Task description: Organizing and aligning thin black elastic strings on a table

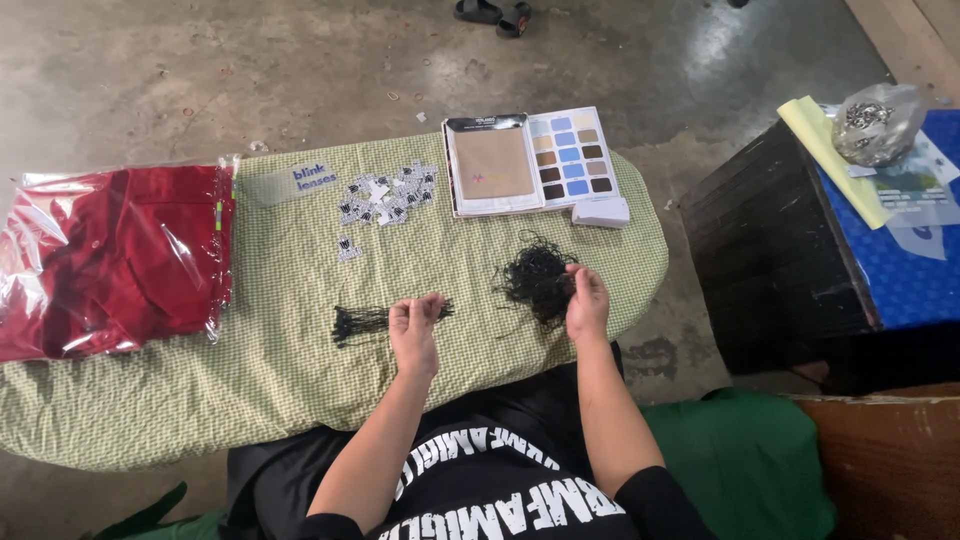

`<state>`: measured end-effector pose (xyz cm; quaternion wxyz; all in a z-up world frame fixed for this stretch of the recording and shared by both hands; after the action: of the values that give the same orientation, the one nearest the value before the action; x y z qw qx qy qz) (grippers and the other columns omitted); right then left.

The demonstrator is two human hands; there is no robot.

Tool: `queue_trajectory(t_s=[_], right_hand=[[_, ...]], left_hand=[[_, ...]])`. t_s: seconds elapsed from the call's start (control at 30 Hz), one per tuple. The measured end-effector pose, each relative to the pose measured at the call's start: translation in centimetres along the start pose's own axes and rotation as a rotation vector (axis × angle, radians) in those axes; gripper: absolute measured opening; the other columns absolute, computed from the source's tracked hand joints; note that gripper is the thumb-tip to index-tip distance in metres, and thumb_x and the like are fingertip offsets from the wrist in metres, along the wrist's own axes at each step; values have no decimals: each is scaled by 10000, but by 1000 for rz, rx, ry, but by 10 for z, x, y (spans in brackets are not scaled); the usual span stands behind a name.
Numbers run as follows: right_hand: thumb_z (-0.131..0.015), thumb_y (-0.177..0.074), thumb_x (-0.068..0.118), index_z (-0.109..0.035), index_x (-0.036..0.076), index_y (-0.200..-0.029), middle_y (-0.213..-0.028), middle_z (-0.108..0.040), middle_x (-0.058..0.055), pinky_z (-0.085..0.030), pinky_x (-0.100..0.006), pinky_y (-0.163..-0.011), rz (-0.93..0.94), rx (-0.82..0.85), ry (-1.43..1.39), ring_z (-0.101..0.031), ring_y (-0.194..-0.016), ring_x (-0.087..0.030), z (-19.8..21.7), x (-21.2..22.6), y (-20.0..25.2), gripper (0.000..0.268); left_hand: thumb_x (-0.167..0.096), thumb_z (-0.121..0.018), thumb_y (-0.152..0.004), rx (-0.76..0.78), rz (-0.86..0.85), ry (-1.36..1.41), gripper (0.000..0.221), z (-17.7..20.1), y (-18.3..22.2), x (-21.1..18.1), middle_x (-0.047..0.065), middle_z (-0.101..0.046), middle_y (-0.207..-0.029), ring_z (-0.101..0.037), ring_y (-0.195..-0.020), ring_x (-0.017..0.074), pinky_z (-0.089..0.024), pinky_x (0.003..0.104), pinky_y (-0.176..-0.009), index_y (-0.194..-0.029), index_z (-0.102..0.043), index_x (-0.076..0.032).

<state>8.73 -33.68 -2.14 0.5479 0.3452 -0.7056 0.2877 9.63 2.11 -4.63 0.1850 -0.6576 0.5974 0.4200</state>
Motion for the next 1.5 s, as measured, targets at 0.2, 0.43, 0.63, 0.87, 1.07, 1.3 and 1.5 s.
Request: queue_trajectory(t_s=[0.2, 0.43, 0.63, 0.87, 1.07, 1.3, 1.5], right_hand=[[-601, -1064, 94, -595, 62, -1211, -1376, -498, -113, -367, -512, -1149, 199, -20, 552, -459, -1374, -327, -12, 39, 9, 150], [-688, -957, 93, -665, 112, -1291, -1232, -662, -88, -551, -341, -919, 247, 287, 328, -646, -1015, -166, -85, 36, 61, 335], [-668, -974, 13, -744, 33, -1196, -1073, -782, -137, -567, -361, -913, -65, 713, 213, -697, -1038, -158, -160, 38, 116, 235], [-761, -934, 98, -819, 72, -1002, -697, -735, -77, -549, -254, -596, -132, 789, 478, -653, -625, -110, -168, 7, 122, 94], [-730, -962, 155, -805, 120, -1040, -828, -755, -95, -580, -318, -679, 88, 837, 706, -724, -771, -233, -181, -12, 123, 113], [-627, -1013, 111, -773, 88, -1051, -982, -691, -66, -601, -343, -765, 401, 885, 977, -713, -867, -251, -189, -27, 139, 153], [-559, -1053, 216, -772, 155, -1014, -889, -664, -13, -551, -326, -703, 697, 947, 1110, -690, -782, -199, -194, -49, 154, 224]], left_hand=[[-183, -501, -1113, 65, 137, 34, 79, -35, 21, -16, 100, -772, -1013, -769, -950, 247, -602, 408, -894, -1041, -481, -158], [-140, -626, -1060, 243, 15, -312, 108, -56, 31, -20, 107, -741, -1210, -666, -1184, 210, -517, 428, -1010, -959, -585, -135], [-172, -702, -1008, 407, -163, -992, 53, -51, 28, -20, 1, -749, -1029, -699, -1120, 202, -544, 396, -976, -996, -753, -177], [-223, -794, -930, 113, -247, -1028, 92, 25, -5, -54, 49, -796, -927, -752, -951, 224, -577, 366, -865, -1001, -816, -168], [-208, -766, -943, -35, -218, -1120, 138, 86, -8, -104, 82, -782, -908, -731, -887, 236, -565, 395, -816, -1050, -809, -133], [-245, -674, -1008, -38, -80, -1471, 213, 139, -14, -89, 55, -788, -1048, -746, -971, 241, -580, 388, -880, -1131, -804, -130], [-314, -605, -1006, -28, -328, -1803, 242, 147, -9, -75, 22, -767, -1080, -709, -1091, 234, -540, 375, -956, -1106, -790, -194]])
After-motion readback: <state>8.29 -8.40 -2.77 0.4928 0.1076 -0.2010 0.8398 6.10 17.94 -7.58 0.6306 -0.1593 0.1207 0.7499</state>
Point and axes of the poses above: each hand's wrist, its own y-axis away from the middle knuckle, its own z-axis out of the back of the hand, x = y × z, the point moved 9 cm from there along -y, towards the middle knuckle
